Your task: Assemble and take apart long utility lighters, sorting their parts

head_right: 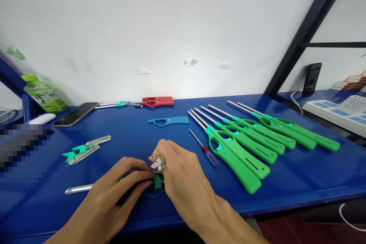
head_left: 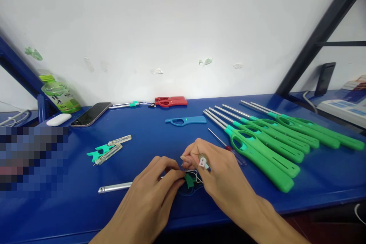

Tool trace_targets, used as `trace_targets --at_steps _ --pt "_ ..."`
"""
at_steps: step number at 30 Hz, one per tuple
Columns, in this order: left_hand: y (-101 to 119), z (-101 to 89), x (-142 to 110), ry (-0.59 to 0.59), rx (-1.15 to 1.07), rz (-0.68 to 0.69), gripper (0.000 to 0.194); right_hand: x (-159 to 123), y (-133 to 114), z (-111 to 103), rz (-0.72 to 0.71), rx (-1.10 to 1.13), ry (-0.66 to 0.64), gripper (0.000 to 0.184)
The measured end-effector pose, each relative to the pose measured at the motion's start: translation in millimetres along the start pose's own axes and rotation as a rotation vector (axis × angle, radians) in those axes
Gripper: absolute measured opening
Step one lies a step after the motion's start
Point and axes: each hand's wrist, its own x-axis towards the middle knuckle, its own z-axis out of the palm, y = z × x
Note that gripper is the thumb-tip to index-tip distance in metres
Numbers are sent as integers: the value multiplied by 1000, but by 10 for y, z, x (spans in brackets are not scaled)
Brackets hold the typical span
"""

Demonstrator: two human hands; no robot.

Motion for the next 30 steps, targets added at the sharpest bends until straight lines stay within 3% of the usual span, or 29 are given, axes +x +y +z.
trace_targets --at_steps 13,20,30 --pt "21 -45 10 19 31 7 30 -3 12 6 52 22 1 28" --pt "-7 -22 -2 32 5 -99 25 -9 23 -16 40 -32 13 26" --pt "-57 2 -39 48 7 -40 30 -34 59 10 35 -55 15 25"
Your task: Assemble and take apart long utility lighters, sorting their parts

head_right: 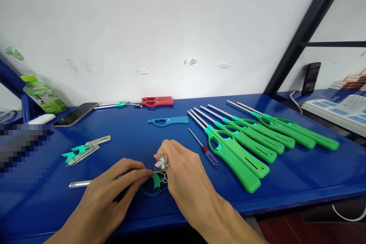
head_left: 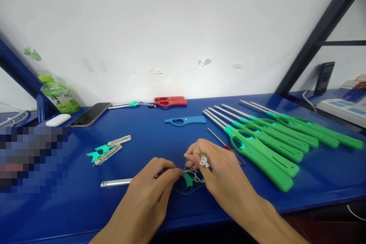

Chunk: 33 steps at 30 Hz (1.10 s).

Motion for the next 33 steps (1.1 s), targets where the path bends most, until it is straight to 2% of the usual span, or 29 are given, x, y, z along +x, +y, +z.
trace_targets --at_steps 26,33 --pt "-16 4 14 -26 84 43 28 121 -82 48 -45 -37 -43 27" --pt "16 -21 2 -62 131 72 32 215 -137 38 -116 -58 11 31"
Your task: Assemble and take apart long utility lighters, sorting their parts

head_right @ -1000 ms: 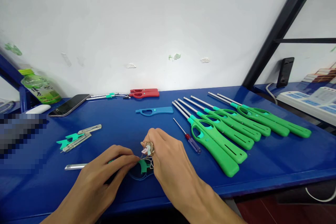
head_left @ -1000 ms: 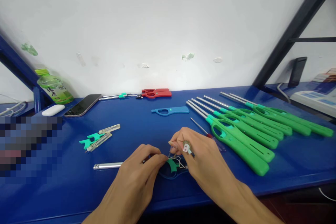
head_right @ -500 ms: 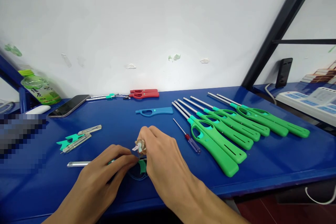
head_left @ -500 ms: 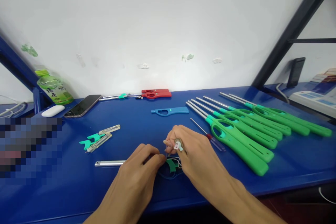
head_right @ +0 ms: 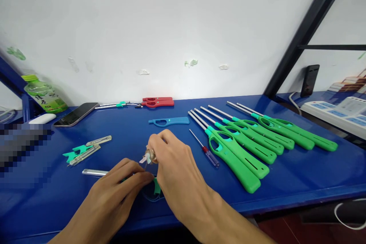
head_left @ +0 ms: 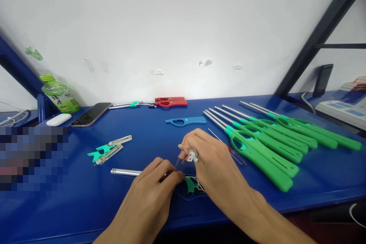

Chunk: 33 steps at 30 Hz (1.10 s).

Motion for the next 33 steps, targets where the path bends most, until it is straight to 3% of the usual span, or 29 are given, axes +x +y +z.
trace_targets --at_steps 6,14,18,22,26,29,33 --pt "9 1 -2 10 -57 -34 31 -35 17 -80 -6 16 -16 29" --pt "61 -30 21 43 -165 -189 18 -319 106 -242 122 188 8 38" --pt "89 22 125 96 14 -103 29 -295 109 -202 115 235 -13 39" --pt "117 95 244 143 40 2 20 -260 118 -212 147 263 -47 37" --pt "114 122 242 220 35 2 22 -332 132 -324 249 151 -73 29" --pt "112 124 218 255 24 -18 24 -432 147 -449 361 49 -175 17" --pt "136 138 221 257 -33 -23 20 -497 179 -549 388 45 -238 17"
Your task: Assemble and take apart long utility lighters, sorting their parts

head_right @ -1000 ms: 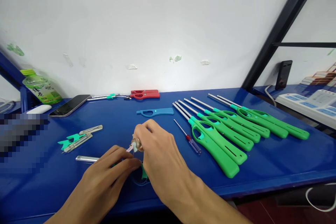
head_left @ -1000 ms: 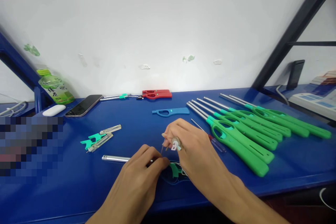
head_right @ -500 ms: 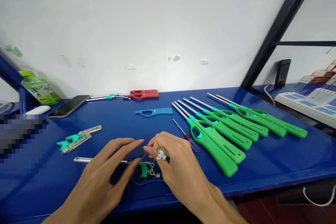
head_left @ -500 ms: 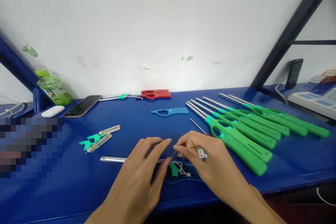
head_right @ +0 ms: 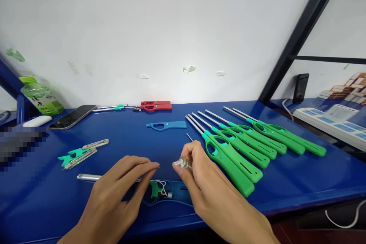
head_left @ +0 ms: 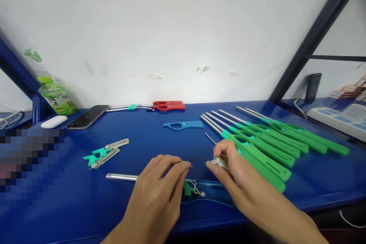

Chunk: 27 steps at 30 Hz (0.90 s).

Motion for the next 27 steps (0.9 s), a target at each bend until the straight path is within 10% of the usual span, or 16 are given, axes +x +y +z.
trace_targets --at_steps 9,27 --pt "30 12 -13 -25 -88 -4 20 92 39 106 -231 81 123 6" --pt "41 10 3 -47 -134 8 20 68 32 145 -260 39 99 21"
